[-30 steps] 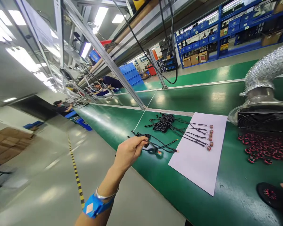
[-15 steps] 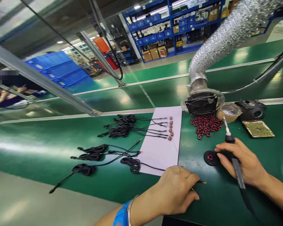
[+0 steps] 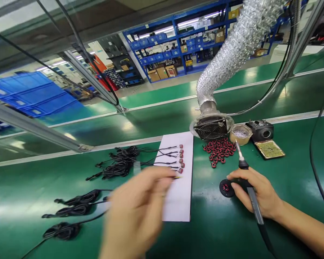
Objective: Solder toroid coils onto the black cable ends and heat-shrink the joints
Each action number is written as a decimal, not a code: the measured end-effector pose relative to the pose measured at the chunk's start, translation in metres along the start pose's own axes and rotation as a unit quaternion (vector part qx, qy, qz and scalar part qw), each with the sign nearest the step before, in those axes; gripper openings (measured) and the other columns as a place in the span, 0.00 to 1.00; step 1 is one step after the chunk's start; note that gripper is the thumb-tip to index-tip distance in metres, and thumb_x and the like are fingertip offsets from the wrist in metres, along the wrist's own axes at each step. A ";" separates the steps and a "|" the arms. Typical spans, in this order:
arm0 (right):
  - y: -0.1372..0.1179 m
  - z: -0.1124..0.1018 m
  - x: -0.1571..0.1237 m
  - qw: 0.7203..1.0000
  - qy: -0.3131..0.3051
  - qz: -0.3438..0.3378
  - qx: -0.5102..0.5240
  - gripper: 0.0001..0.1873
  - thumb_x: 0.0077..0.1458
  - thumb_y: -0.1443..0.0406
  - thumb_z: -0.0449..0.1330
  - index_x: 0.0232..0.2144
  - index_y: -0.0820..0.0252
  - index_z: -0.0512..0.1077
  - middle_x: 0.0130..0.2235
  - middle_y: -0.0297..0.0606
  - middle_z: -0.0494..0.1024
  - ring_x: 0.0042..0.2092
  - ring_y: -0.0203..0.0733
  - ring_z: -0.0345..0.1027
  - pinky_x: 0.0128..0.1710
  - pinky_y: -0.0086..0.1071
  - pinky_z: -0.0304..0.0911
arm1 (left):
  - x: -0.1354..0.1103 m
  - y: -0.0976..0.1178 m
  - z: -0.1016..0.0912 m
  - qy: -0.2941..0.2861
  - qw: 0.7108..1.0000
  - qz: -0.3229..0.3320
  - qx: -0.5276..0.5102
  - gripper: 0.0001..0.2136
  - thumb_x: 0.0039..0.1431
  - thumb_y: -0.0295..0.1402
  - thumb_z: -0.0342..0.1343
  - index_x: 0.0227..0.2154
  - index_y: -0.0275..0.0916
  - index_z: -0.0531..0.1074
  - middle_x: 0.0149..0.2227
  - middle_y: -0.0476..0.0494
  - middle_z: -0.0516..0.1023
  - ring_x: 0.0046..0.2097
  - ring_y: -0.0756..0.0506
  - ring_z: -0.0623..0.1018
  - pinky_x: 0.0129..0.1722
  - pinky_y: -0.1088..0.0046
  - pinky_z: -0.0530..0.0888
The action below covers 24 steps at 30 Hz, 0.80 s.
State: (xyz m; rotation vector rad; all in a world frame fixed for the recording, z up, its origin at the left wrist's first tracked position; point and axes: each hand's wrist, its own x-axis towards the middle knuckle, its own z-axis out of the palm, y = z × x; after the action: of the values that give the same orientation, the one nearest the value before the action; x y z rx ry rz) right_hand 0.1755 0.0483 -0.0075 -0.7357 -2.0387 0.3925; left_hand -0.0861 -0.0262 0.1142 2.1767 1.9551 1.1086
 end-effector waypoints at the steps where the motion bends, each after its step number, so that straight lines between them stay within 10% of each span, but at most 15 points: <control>1: -0.003 0.001 0.000 1.000 0.006 0.026 0.010 0.15 0.57 0.72 0.59 0.47 0.56 0.67 0.37 0.36 0.79 0.34 0.38 0.71 0.36 0.32 0.71 | 0.002 0.003 0.018 -0.064 0.997 0.019 -0.034 0.10 0.65 0.33 0.48 0.33 0.40 0.74 0.28 0.47 0.78 0.29 0.47 0.76 0.28 0.75 0.71; 3: -0.009 0.002 0.001 0.996 0.012 0.076 0.042 0.16 0.57 0.71 0.59 0.48 0.54 0.65 0.38 0.35 0.79 0.33 0.35 0.72 0.35 0.29 0.72 | 0.004 0.007 0.058 -0.183 0.978 0.040 -0.095 0.10 0.65 0.31 0.46 0.33 0.40 0.73 0.25 0.49 0.76 0.27 0.48 0.75 0.27 0.76 0.69; 7: -0.016 0.007 0.005 0.986 -0.007 0.128 0.103 0.18 0.58 0.70 0.58 0.49 0.53 0.63 0.36 0.33 0.77 0.32 0.33 0.73 0.34 0.26 0.72 | -0.003 0.004 0.106 -0.232 0.967 0.025 -0.104 0.08 0.66 0.31 0.46 0.36 0.39 0.70 0.24 0.50 0.73 0.25 0.48 0.72 0.25 0.74 0.64; 24: -0.027 0.016 0.013 0.974 -0.037 0.160 0.154 0.20 0.56 0.73 0.54 0.49 0.51 0.61 0.32 0.29 0.74 0.31 0.32 0.70 0.33 0.24 0.70 | -0.021 -0.015 0.116 -0.183 0.964 0.123 -0.147 0.11 0.68 0.31 0.44 0.34 0.40 0.70 0.28 0.45 0.74 0.32 0.45 0.72 0.33 0.70 0.66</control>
State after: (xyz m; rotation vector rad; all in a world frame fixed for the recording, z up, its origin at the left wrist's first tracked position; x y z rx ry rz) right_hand 0.1471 0.0356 0.0063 -0.8650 -1.8686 0.9115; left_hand -0.0396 0.0091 0.0102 2.2944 1.3106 0.8672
